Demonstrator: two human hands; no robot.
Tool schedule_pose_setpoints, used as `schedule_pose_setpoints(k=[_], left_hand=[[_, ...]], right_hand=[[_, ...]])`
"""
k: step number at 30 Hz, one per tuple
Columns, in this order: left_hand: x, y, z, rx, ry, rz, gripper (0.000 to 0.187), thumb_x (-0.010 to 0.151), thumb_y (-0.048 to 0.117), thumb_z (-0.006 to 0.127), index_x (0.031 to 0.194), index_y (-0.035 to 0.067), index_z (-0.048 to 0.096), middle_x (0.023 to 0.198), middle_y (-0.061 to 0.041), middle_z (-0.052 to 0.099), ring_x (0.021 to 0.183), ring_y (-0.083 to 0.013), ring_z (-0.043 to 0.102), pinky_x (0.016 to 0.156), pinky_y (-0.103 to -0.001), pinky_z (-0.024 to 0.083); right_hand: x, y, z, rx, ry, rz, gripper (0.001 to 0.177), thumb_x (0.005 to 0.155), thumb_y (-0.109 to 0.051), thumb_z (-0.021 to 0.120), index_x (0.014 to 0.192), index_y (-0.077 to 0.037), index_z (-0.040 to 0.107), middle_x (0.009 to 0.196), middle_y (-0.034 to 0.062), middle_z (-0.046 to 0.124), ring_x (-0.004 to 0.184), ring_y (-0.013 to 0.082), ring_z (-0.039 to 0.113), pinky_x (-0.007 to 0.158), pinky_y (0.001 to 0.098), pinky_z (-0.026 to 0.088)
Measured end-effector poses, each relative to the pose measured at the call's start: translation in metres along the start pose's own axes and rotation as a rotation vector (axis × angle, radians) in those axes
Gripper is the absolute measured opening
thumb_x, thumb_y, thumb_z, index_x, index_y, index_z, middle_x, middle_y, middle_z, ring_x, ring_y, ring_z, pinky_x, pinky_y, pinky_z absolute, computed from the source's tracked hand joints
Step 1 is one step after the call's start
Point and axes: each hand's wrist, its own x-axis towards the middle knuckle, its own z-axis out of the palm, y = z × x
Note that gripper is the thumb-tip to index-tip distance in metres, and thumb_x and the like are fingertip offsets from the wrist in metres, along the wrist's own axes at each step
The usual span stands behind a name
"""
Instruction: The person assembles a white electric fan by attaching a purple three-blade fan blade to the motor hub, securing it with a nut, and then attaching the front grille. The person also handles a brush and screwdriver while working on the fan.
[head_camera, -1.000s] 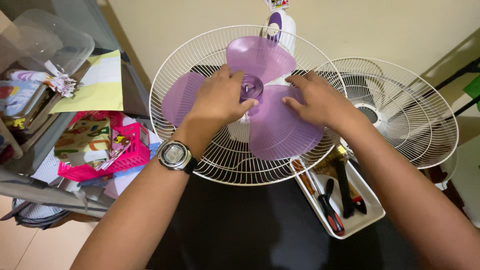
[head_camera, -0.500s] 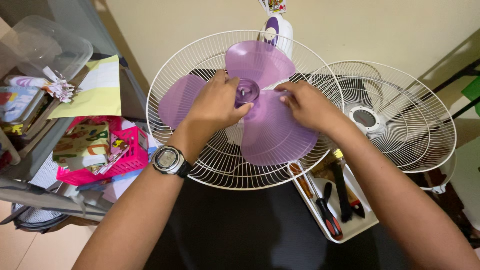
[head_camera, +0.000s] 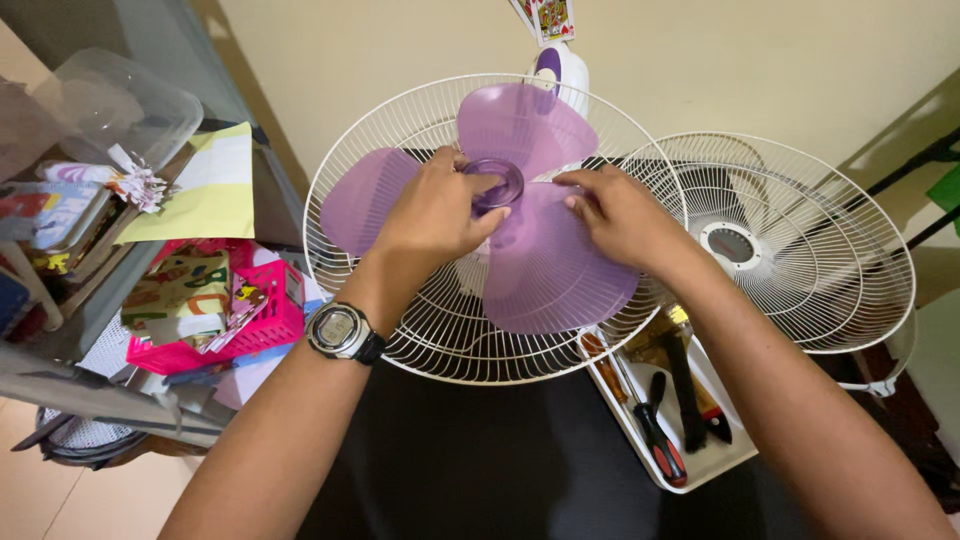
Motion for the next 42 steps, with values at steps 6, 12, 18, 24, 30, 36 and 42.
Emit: schedule_pose_setpoints(k=[6, 12, 18, 24, 30, 36, 42], left_hand=[[0.005, 0.009, -0.008, 0.06, 0.096, 0.044, 0.054, 0.081, 0.033, 0.081, 0.125, 0.003, 0.071, 0.128, -0.036, 0.055, 0.116, -0.0486, 0.058, 0.096, -0.05, 0.05], [0.015, 0.039, -0.016, -0.027, 0.143, 0.066, 0.058, 0.08, 0.027, 0.084, 0.128, -0.001, 0.066, 0.132, -0.029, 0.056, 0.122, -0.044, 0.058, 0.102, -0.047, 0.049], [0.038, 0.092, 0.0, -0.039, 0.142, 0.146, 0.052, 0.085, 0.026, 0.081, 0.128, 0.0, 0.066, 0.138, -0.027, 0.053, 0.126, -0.0439, 0.056, 0.102, -0.048, 0.048], [0.049, 0.147, 0.03, -0.037, 0.197, 0.385, 0.052, 0.09, 0.02, 0.076, 0.136, 0.001, 0.06, 0.146, -0.026, 0.05, 0.133, -0.0413, 0.052, 0.113, -0.047, 0.043], [0.068, 0.191, 0.065, -0.032, 0.166, 0.513, 0.06, 0.086, 0.021, 0.076, 0.14, -0.001, 0.058, 0.136, -0.025, 0.053, 0.127, -0.0408, 0.054, 0.11, -0.05, 0.042], [0.076, 0.236, 0.113, -0.086, 0.105, 0.461, 0.047, 0.084, 0.023, 0.077, 0.127, 0.005, 0.065, 0.126, -0.017, 0.058, 0.117, -0.0333, 0.059, 0.098, -0.047, 0.046], [0.056, 0.246, 0.17, -0.214, 0.193, 0.391, 0.037, 0.086, 0.022, 0.078, 0.118, 0.005, 0.071, 0.113, -0.012, 0.062, 0.108, -0.0309, 0.062, 0.093, -0.045, 0.049]], right_hand=[[0.0, -0.007, -0.012, 0.061, 0.064, -0.029, 0.032, 0.099, -0.017, 0.063, 0.128, -0.008, 0.068, 0.104, 0.0192, 0.065, 0.091, 0.033, 0.065, 0.085, 0.0417, 0.051], [-0.023, -0.013, -0.04, 0.063, 0.171, 0.023, 0.029, 0.102, -0.012, 0.061, 0.129, -0.009, 0.07, 0.093, 0.0153, 0.061, 0.081, 0.027, 0.059, 0.077, 0.0389, 0.049], [-0.067, 0.007, -0.072, 0.165, 0.361, 0.062, 0.024, 0.104, -0.005, 0.059, 0.125, -0.006, 0.071, 0.098, 0.0082, 0.065, 0.075, 0.0172, 0.058, 0.069, 0.0318, 0.048], [-0.129, 0.042, -0.104, 0.402, 0.5, 0.273, 0.023, 0.109, -0.01, 0.058, 0.126, -0.004, 0.071, 0.089, 0.0005, 0.06, 0.057, 0.0076, 0.051, 0.05, 0.0248, 0.042], [-0.179, 0.088, -0.13, 0.496, 0.661, 0.443, 0.024, 0.109, -0.01, 0.058, 0.128, -0.001, 0.069, 0.067, -0.0017, 0.055, 0.046, 0.006, 0.046, 0.04, 0.0254, 0.034], [-0.214, 0.151, -0.135, 0.453, 0.733, 0.561, 0.024, 0.11, -0.01, 0.055, 0.128, -0.002, 0.068, 0.065, -0.0019, 0.054, 0.046, 0.0064, 0.047, 0.041, 0.0256, 0.036], [-0.243, 0.215, -0.115, 0.229, 0.729, 0.498, 0.024, 0.109, -0.005, 0.056, 0.128, -0.001, 0.07, 0.092, 0.0048, 0.065, 0.074, 0.0138, 0.054, 0.065, 0.0296, 0.043]])
